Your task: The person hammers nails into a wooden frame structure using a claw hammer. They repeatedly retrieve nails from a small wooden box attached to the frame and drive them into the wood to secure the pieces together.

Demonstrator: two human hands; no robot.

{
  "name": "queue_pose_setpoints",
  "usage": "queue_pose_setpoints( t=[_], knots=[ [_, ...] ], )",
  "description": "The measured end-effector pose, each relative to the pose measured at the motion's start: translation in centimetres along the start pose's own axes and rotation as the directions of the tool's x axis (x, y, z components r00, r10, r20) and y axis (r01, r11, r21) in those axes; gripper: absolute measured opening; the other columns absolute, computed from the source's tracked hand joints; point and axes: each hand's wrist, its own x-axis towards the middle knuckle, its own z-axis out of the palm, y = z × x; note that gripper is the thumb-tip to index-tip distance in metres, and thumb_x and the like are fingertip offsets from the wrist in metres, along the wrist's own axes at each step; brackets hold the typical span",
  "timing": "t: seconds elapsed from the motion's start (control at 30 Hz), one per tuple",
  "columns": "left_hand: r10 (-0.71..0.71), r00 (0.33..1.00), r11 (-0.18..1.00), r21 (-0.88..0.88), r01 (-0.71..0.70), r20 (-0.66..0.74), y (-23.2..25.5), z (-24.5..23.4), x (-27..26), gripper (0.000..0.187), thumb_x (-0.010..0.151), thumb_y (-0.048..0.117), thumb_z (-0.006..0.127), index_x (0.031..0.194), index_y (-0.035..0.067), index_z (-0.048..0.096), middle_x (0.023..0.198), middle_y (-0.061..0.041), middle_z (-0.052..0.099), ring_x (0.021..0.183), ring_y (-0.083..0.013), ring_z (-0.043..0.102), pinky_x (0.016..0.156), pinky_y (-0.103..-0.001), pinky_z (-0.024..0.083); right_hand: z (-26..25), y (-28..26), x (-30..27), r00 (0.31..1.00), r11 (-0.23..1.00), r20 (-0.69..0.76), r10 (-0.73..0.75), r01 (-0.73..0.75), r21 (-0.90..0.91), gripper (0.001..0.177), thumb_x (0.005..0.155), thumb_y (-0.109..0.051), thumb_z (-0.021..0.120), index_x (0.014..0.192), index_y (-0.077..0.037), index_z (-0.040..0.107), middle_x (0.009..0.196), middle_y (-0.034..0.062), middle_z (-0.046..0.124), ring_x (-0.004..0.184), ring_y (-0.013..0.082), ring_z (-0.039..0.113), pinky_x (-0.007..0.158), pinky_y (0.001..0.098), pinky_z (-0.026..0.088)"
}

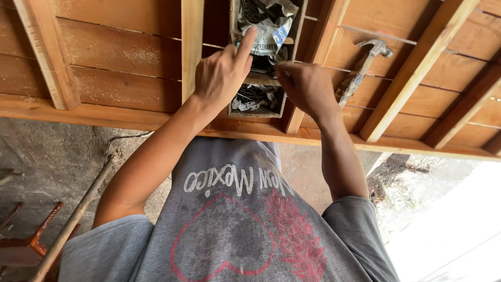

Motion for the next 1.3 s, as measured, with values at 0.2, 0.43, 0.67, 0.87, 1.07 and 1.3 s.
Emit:
queue_pose_setpoints(
  t=[0.2,0.43,0.67,0.87,1.07,1.3],
  knots=[
    [-0.056,0.995,0.998,0.01,0.056,0.076,-0.2,2.1,1.3,0.021,0.103,-0.002,0.059,0.117,0.001,0.075,0.078,-0.02,0.069,0.051,-0.0209,0.067,0.037,-0.03,0.05,1.7,2.5,7.0,0.994,0.943,-0.105,0.03,-0.063,-0.326,0.022,0.1,-0.02,0.071,0.08,-0.012,0.073,0.069,0.0056,0.069,0.056,0.0201,0.065,0.05,0.0372,0.05],
    [-0.081,0.991,0.997,0.012,0.08,0.11,-0.1,1.8,-0.2,0.022,0.101,0.003,0.064,0.119,0.006,0.075,0.075,-0.017,0.068,0.058,-0.0236,0.07,0.044,-0.034,0.057,6.7,6.5,12.2,0.998,0.78,0.029,-0.051,0.058,-0.624,0.02,0.087,-0.01,0.069,0.069,-0.018,0.067,0.059,0.0023,0.06,0.048,0.0146,0.057,0.043,0.0334,0.043],
    [-0.065,0.995,0.996,-0.049,0.069,0.073,-0.6,2.1,-1.1,0.032,0.098,0.007,0.068,0.129,0.009,0.072,0.076,-0.014,0.068,0.057,-0.0191,0.068,0.042,-0.029,0.057,2.8,6.4,9.7,0.997,0.922,0.079,0.001,0.03,-0.385,0.028,0.099,-0.016,0.068,0.071,-0.013,0.065,0.054,-0.0037,0.05,0.041,0.0086,0.044,0.036,0.0328,0.033],
    [-0.106,0.992,0.985,-0.13,0.114,0.069,-0.7,2.5,-1.5,0.035,0.098,0.007,0.07,0.133,0.011,0.07,0.077,-0.012,0.067,0.057,-0.019,0.068,0.046,-0.028,0.059,7.6,8.2,11.0,0.986,0.766,0.163,0.028,0.084,-0.638,0.038,0.101,-0.007,0.063,0.064,-0.015,0.058,0.051,-0.0028,0.044,0.042,0.0081,0.041,0.036,0.0308,0.034],
    [-0.086,0.996,0.979,-0.181,0.09,0.027,-1.2,2.9,-2.2,0.033,0.097,0.01,0.072,0.13,0.009,0.07,0.079,-0.01,0.067,0.061,-0.0195,0.069,0.052,-0.03,0.061,-0.3,4.6,7.8,0.999,0.923,0.024,-0.025,0.032,-0.384,0.021,0.092,-0.023,0.078,0.081,-0.009,0.066,0.059,0.0013,0.061,0.046,0.0122,0.054,0.043,0.0304,0.041],
    [-0.121,0.99,0.928,-0.362,0.089,-0.068,-1.7,3.5,-2.4,0.045,0.102,0.007,0.072,0.144,0.014,0.056,0.082,-0.005,0.067,0.064,-0.0177,0.068,0.056,-0.031,0.06,-2.1,0.3,2.8,0.974,0.993,0.215,0.07,-0.047,-0.11,0.015,0.094,-0.017,0.075,0.083,-0.009,0.07,0.06,0.0032,0.064,0.046,0.0137,0.058,0.043,0.0324,0.048]
  ],
)
